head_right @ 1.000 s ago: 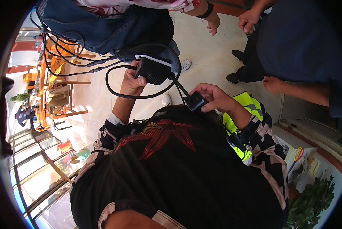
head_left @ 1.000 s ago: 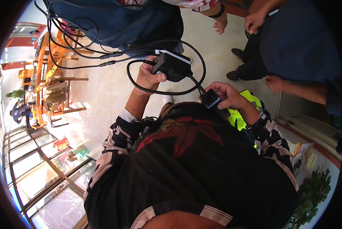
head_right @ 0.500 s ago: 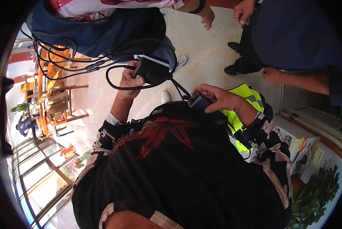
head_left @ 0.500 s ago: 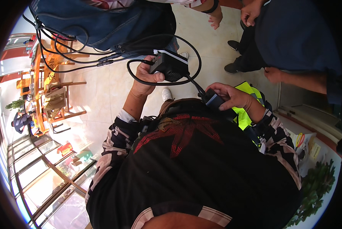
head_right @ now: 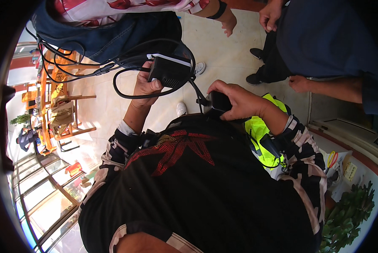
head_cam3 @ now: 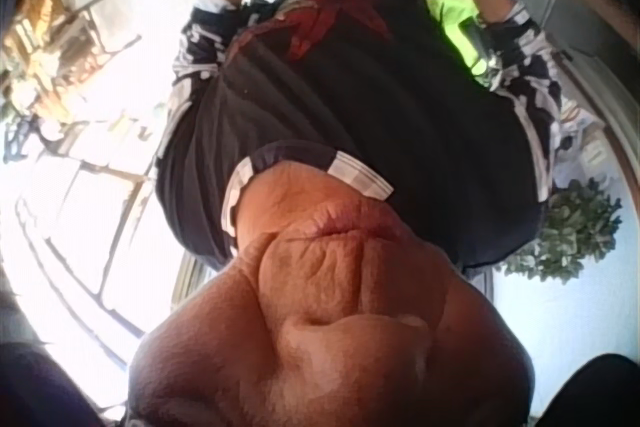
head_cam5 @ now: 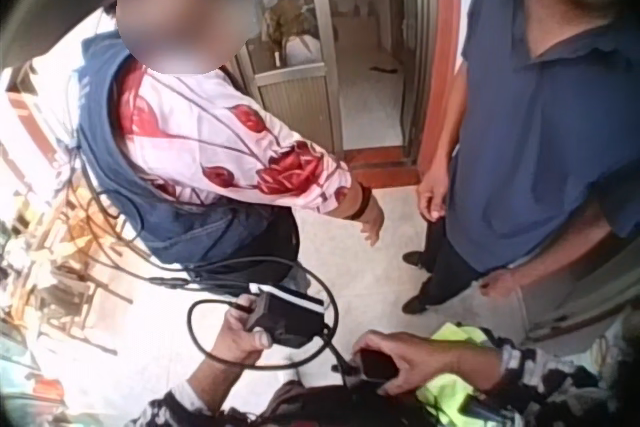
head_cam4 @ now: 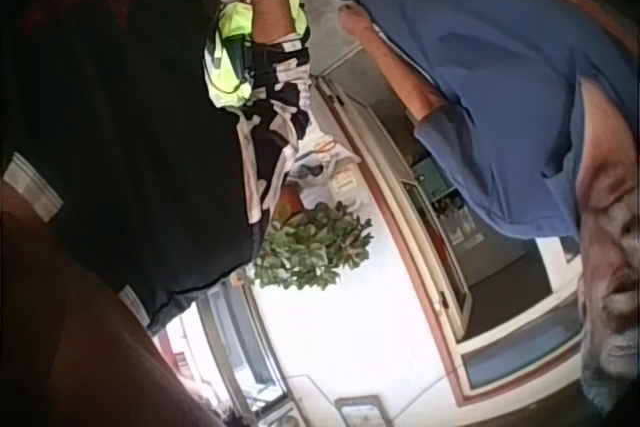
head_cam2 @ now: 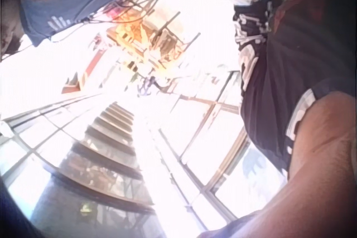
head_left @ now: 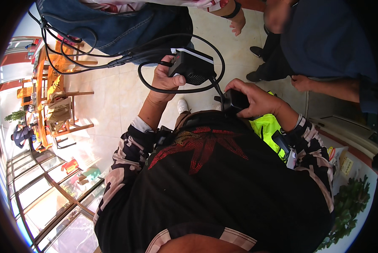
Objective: The person holds a small black electronic device and connects cables to it while another person assists by handing over a cable and helping with the connection. The device is manipulated and oriented multiple times during the process.
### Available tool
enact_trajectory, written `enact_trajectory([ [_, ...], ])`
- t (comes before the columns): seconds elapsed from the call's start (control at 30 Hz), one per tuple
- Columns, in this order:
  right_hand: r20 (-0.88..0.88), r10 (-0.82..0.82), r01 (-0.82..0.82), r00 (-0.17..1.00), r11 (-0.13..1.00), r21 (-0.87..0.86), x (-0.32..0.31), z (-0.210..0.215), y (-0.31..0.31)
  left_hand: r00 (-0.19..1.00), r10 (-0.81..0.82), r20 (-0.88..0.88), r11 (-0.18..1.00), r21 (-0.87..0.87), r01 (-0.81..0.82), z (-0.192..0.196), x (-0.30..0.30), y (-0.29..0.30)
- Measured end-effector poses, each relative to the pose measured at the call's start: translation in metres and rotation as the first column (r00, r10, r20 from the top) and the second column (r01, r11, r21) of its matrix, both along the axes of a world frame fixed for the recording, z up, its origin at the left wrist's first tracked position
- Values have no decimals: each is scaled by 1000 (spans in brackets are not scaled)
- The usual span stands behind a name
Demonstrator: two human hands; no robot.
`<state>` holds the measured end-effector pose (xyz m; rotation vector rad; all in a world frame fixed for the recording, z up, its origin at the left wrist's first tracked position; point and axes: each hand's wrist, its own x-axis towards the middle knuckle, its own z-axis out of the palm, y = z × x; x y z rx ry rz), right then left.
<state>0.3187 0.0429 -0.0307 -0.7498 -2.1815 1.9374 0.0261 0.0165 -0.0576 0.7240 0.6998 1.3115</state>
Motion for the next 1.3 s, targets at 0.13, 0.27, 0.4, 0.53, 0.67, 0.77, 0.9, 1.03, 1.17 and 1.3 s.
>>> enact_trajectory([
  [0.13,-62,-90,89,994,996,-15,-1,-1,-2,999,21,31,1000,8,-21,-2,2,3],
  [0.27,-106,-257,249,960,965,-81,2,-1,-2,997,77,22,996,-51,-76,-8,-3,1],
  [0.4,-154,-328,310,932,942,-132,1,1,-1,992,46,114,995,-97,-35,-14,-6,-3],
  [0.53,-191,-335,310,923,939,-149,-3,3,-4,973,2,232,998,-66,14,-21,-8,-3],
  [0.67,-209,-344,314,915,935,-162,-6,4,-2,973,-7,231,1000,0,7,-24,-7,-4],
  [0.77,-225,-348,298,910,927,-228,-6,5,0,996,-15,83,992,129,4,-20,0,-5],
  [0.9,-257,-339,240,905,906,-349,-6,5,4,991,0,-132,980,198,27,-7,2,-6],
  [1.03,-310,-357,187,881,865,-465,-6,2,7,987,7,-162,979,200,27,-1,8,-3],
  [1.17,-248,-273,163,929,906,-390,0,5,13,1000,-26,-5,966,257,27,7,12,1],
  [1.3,-168,-260,195,951,923,-331,13,12,7,988,-112,104,952,295,77,15,18,8],
])
